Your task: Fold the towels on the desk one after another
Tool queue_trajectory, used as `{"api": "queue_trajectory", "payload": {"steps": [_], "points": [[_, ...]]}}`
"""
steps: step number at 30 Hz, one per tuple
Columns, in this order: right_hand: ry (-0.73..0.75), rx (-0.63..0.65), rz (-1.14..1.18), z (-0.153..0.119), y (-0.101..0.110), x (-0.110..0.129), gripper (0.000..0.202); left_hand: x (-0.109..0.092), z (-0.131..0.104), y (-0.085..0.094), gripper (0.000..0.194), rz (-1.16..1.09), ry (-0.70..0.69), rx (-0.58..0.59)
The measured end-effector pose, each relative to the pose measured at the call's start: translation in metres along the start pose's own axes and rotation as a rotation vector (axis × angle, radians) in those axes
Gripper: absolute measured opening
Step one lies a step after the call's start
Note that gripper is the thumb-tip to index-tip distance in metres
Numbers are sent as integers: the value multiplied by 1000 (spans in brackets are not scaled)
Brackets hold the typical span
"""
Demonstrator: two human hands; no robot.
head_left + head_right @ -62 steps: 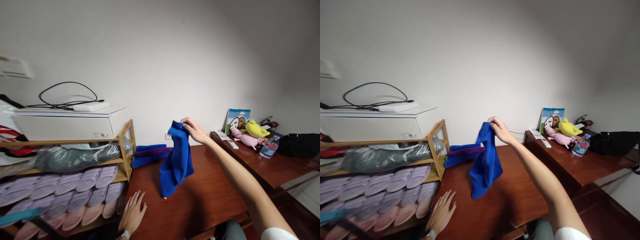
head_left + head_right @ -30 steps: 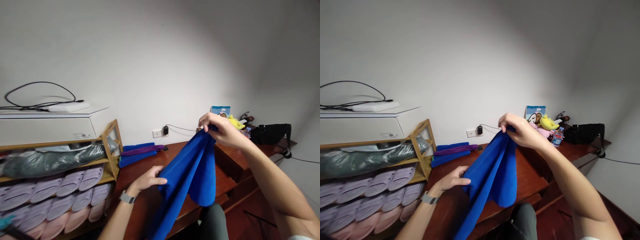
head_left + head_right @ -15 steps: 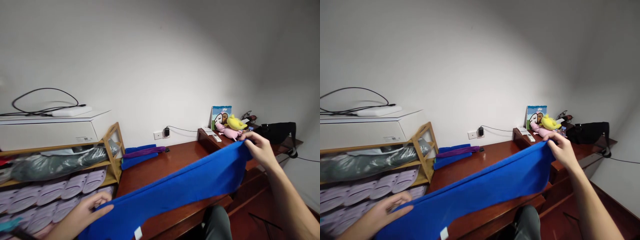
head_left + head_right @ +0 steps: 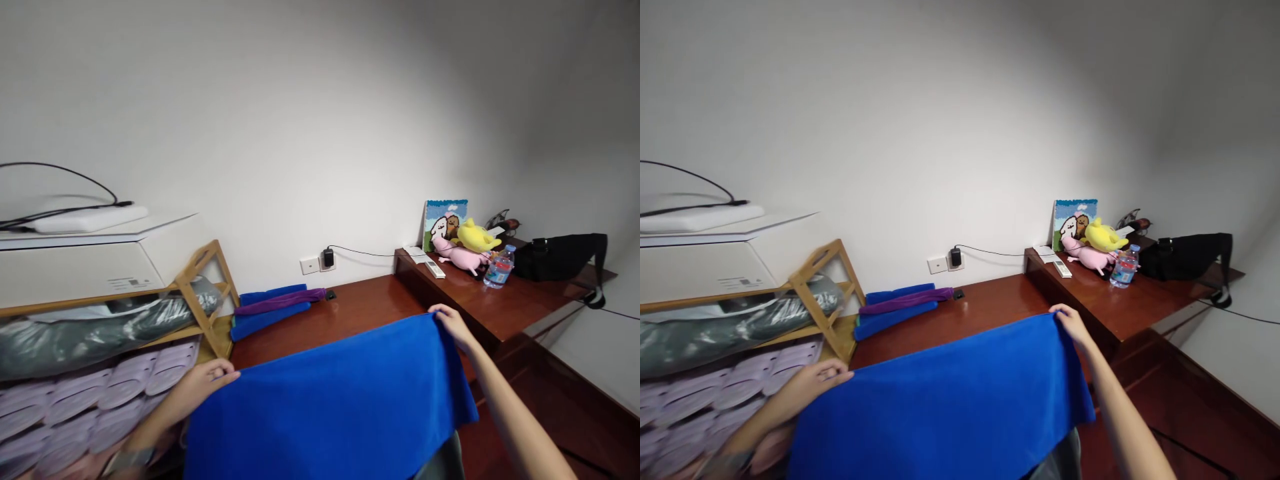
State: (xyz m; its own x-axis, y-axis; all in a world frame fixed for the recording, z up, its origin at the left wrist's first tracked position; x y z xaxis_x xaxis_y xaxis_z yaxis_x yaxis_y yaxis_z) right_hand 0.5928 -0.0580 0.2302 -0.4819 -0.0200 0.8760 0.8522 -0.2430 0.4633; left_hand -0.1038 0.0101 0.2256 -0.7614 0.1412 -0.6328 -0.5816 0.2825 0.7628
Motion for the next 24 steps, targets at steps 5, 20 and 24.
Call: {"api": "queue_trajectory", "payload": {"steps": [5, 20, 24], "points": [[-173, -8, -138, 50, -72, -71, 38, 56, 72, -72, 53, 25, -11, 84], [-336, -147, -488, 65, -123, -129, 47, 68, 86, -99, 53, 586, 49, -349], [-35, 66, -693, 45, -196, -88, 47, 83, 72, -122, 57, 572, -26, -298]]}}
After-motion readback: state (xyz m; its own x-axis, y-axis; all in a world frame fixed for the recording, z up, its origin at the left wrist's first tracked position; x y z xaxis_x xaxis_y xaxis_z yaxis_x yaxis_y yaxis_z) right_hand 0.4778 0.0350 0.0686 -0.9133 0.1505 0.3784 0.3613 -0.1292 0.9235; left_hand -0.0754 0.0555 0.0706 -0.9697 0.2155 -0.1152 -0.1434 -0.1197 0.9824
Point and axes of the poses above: each hand's wrist, its own z-axis towards the middle knuckle, its own y-axis out of the back of the hand, x = y × z, the point moved 9 cm from there along z, towards the middle knuckle, and after that the axes turned 12 degrees about x, right-handed, at the moved point
